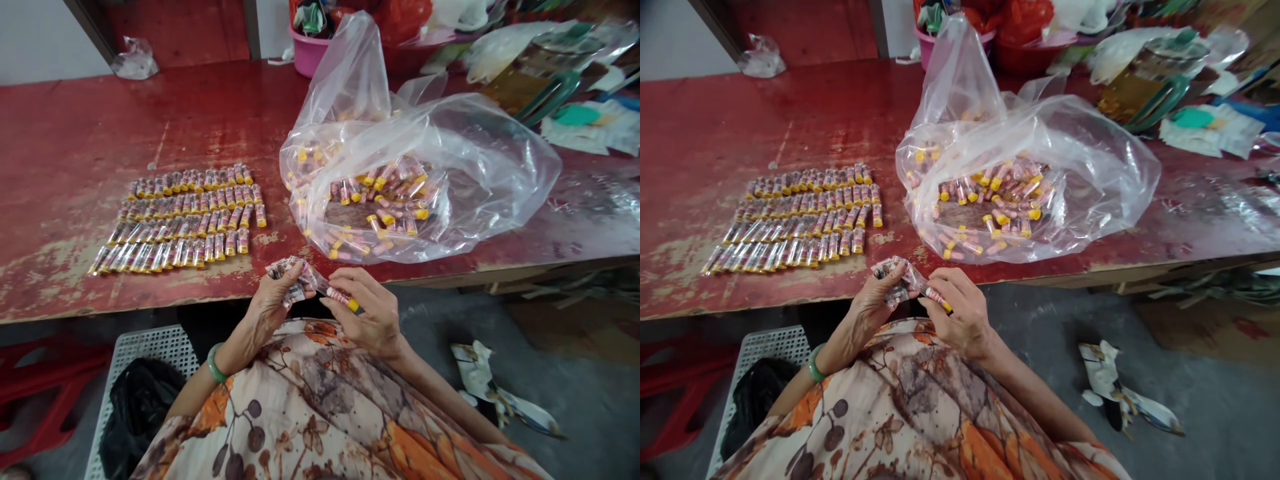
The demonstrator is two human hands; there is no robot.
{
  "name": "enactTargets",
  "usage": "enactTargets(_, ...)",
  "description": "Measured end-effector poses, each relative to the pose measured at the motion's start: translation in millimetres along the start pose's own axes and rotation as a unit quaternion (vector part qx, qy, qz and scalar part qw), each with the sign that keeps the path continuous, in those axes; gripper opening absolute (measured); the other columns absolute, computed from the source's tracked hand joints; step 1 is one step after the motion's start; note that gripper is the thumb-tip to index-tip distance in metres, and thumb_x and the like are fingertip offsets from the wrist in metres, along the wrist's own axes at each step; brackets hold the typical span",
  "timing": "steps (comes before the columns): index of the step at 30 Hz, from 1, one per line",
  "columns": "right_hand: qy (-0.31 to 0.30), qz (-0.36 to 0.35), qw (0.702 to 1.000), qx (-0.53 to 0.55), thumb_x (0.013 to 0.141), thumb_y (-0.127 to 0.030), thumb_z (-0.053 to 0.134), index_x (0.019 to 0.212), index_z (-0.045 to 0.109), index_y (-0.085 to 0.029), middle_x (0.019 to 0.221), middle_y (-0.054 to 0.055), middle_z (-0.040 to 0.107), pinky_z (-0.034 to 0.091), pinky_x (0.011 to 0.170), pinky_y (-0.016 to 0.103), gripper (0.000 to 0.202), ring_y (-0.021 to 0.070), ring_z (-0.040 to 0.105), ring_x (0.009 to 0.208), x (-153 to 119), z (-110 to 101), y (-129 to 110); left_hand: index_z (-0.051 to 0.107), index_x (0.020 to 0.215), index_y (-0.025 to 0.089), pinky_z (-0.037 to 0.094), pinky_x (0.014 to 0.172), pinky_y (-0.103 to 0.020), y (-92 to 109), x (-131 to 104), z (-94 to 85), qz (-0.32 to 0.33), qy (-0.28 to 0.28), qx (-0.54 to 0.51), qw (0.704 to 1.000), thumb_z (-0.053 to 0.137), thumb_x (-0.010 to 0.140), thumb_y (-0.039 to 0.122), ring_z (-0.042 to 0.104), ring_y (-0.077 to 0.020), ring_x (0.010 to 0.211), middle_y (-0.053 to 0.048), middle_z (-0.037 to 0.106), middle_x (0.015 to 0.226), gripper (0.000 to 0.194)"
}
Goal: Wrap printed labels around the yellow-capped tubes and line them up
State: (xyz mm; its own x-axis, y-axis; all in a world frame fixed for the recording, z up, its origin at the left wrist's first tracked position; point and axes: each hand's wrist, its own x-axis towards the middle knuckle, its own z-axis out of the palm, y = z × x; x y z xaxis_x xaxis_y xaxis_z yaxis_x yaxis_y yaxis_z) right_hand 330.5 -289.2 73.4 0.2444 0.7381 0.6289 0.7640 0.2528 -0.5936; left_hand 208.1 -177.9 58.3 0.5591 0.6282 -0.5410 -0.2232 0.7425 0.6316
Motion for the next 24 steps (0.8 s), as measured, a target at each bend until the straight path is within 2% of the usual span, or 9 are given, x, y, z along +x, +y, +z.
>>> enactTargets(4,0.003,0.014,1.0,-0.001,0.081,-0.014,0.062,0.092,0.063,-0.018,0.091,0.008,0.064,0.054,0.073,0.032,0.013,0.0177,0.063,0.083,0,1,0,0.065,0.073,0.013,0.057,0.058,-0.029,-2,-1,-2.7,0.039,-0.007,0.014,0.999,0.086,0.059,0.033,0.062,-0.0128,0.054,0.0,0.066,0.064,0.032)
enactTargets(9,-0.008,-0.008,1.0,-0.006,0.079,-0.013,0.064,0.096,0.06,-0.019,0.095,0.008,0.063,0.054,0.075,0.032,0.018,0.0179,0.062,0.085,-3,7,1,0.068,0.083,0.014,0.056,0.062,-0.029,-3,-5,-3.4,0.071,0.0,0.004,0.997,0.085,0.061,0.034,0.065,-0.0147,0.064,-0.002,0.07,0.076,0.034)
enactTargets(14,-0.021,-0.02,0.999,-0.017,0.079,-0.018,0.066,0.096,0.052,-0.021,0.102,0.009,0.058,0.054,0.079,0.035,0.022,0.0204,0.06,0.094,-3,17,4,0.07,0.084,0.013,0.054,0.066,-0.026,-3,-9,-4.0,0.081,-0.014,-0.01,0.997,0.088,0.053,0.02,0.065,-0.0136,0.066,-0.002,0.071,0.077,0.037)
enactTargets(18,-0.041,-0.041,0.998,-0.018,0.078,-0.017,0.066,0.093,0.048,-0.021,0.105,0.01,0.053,0.052,0.081,0.036,0.024,0.0204,0.057,0.098,4,28,10,0.07,0.087,0.013,0.053,0.071,-0.027,-4,-12,-4.9,0.071,-0.045,-0.007,0.996,0.087,0.054,0.018,0.065,-0.0145,0.07,-0.004,0.072,0.081,0.037)
enactTargets(21,-0.056,-0.06,0.996,0.019,0.076,-0.027,0.072,0.091,0.049,-0.021,0.106,0.009,0.053,0.052,0.08,0.035,0.028,0.0206,0.056,0.098,15,30,16,0.07,0.092,0.014,0.052,0.072,-0.026,-5,-13,-5.9,0.06,-0.059,0.001,0.996,0.086,0.057,0.016,0.065,-0.0149,0.074,-0.004,0.072,0.085,0.038)
enactTargets(24,-0.114,-0.06,0.989,0.079,0.071,-0.043,0.077,0.101,0.053,-0.02,0.112,0.011,0.054,0.052,0.083,0.037,0.044,0.0234,0.056,0.105,25,21,22,0.07,0.091,0.014,0.053,0.072,-0.028,-2,-12,-8.5,0.035,-0.051,-0.021,0.998,0.087,0.057,0.019,0.066,-0.0154,0.073,-0.004,0.071,0.084,0.038)
